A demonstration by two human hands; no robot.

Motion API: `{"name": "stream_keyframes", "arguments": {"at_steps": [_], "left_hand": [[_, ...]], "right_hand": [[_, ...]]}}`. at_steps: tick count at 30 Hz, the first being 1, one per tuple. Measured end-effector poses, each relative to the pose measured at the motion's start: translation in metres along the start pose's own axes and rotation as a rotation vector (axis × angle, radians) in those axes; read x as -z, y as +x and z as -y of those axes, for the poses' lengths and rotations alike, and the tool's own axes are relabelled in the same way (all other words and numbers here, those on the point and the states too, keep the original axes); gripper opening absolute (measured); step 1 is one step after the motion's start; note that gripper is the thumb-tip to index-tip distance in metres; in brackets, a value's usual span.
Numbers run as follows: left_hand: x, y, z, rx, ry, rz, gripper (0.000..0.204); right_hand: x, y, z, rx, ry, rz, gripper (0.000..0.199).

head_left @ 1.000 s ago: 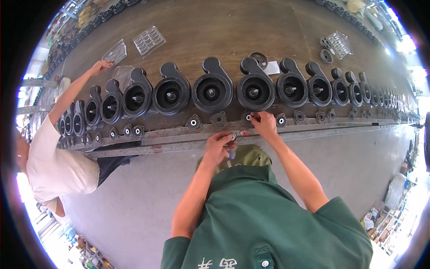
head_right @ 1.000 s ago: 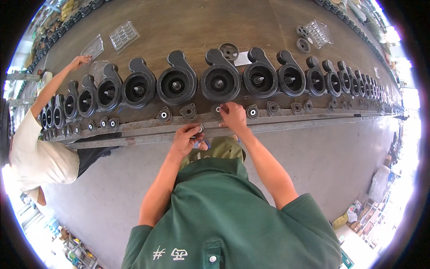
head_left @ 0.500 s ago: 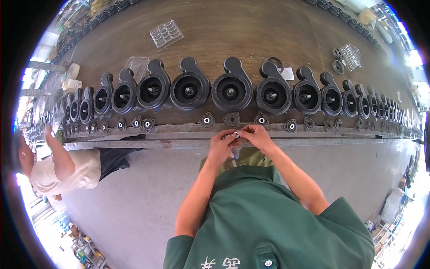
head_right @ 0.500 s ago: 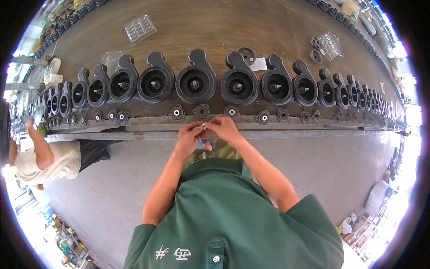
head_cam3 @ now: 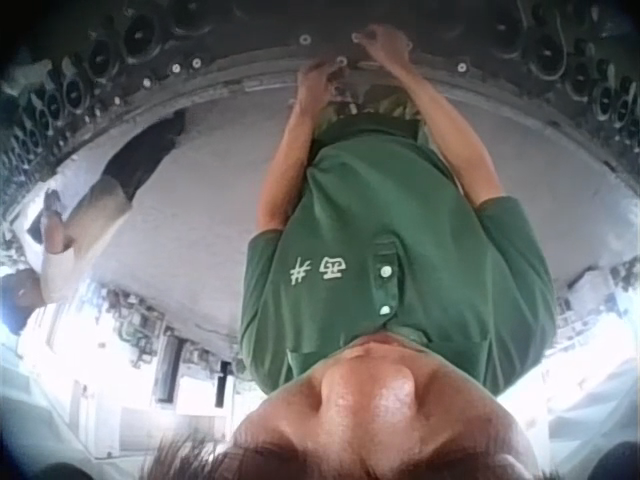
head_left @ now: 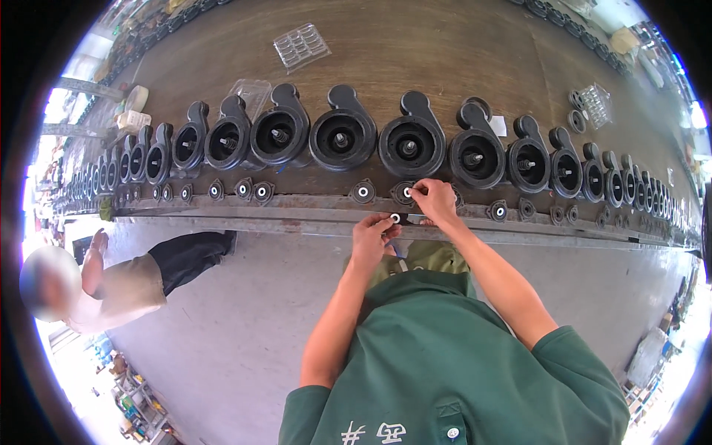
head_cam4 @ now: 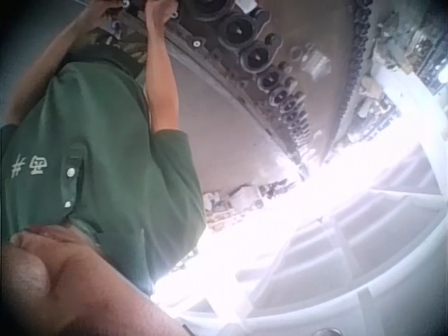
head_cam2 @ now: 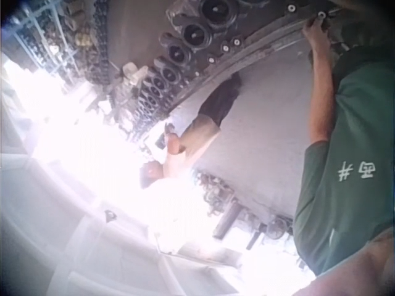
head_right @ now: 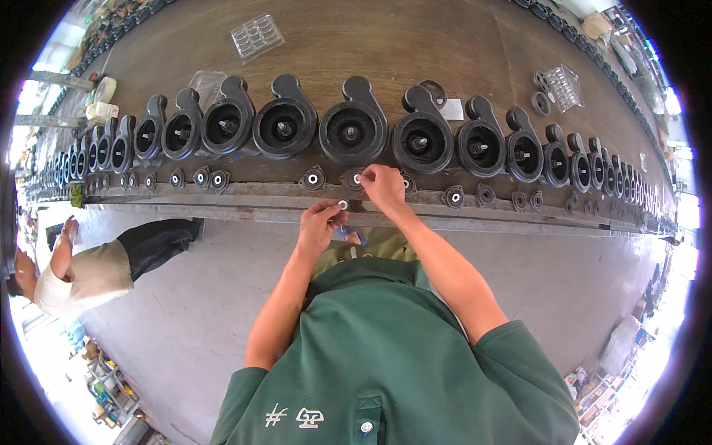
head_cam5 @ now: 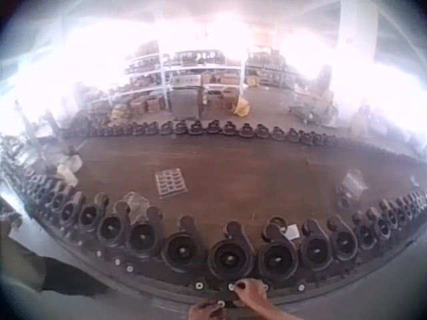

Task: The person places washers and other small metal components into black mechanical housings arranged on a long industrial workbench, picks up a green cloth to wipe down the surface, and continues inserting small parts from plastic trays into the housings.

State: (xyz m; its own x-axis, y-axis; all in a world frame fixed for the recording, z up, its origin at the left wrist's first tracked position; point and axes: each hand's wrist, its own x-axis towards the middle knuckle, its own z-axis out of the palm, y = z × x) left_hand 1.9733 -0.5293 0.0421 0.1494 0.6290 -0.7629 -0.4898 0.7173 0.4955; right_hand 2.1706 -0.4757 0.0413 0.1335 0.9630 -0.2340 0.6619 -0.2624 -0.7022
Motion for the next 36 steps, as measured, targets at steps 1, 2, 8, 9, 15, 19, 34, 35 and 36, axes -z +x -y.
{"name": "stream_keyframes", "arguments": {"at_steps": [1,2,8,9,15,19,34,35,36], "left_hand": [[0.003,0.000,0.002,-0.006,-0.002,0.001,0.017],[0.006,0.001,0.003,-0.011,-0.016,0.008,0.017],[0.010,-0.002,0.006,-0.026,-0.053,0.039,0.016],[0.008,-0.003,0.005,-0.028,-0.047,0.044,0.016],[-0.025,-0.004,0.018,-0.019,0.001,0.138,0.020],[-0.070,-0.007,0.048,0.034,0.068,0.284,0.020],[-0.223,0.003,0.185,0.076,-0.019,0.222,0.024],[-0.229,0.000,0.196,0.079,-0.074,0.241,0.027],[-0.234,-0.002,0.204,0.065,-0.089,0.214,0.028]], "right_hand": [[-0.002,0.000,-0.002,0.018,-0.014,-0.033,0.021],[-0.004,0.001,-0.003,0.032,0.001,-0.022,0.021],[-0.009,0.004,-0.003,0.056,0.023,0.013,0.019],[-0.009,0.003,-0.003,0.067,0.049,-0.001,0.020],[0.037,-0.052,0.000,0.013,0.258,0.188,0.031],[0.075,-0.084,-0.040,-0.083,0.282,0.140,0.030],[0.279,-0.057,-0.275,-0.273,0.219,-0.088,0.023],[0.275,-0.053,-0.268,-0.226,0.246,-0.024,0.023],[0.271,-0.047,-0.260,-0.154,0.240,-0.013,0.023]]}}
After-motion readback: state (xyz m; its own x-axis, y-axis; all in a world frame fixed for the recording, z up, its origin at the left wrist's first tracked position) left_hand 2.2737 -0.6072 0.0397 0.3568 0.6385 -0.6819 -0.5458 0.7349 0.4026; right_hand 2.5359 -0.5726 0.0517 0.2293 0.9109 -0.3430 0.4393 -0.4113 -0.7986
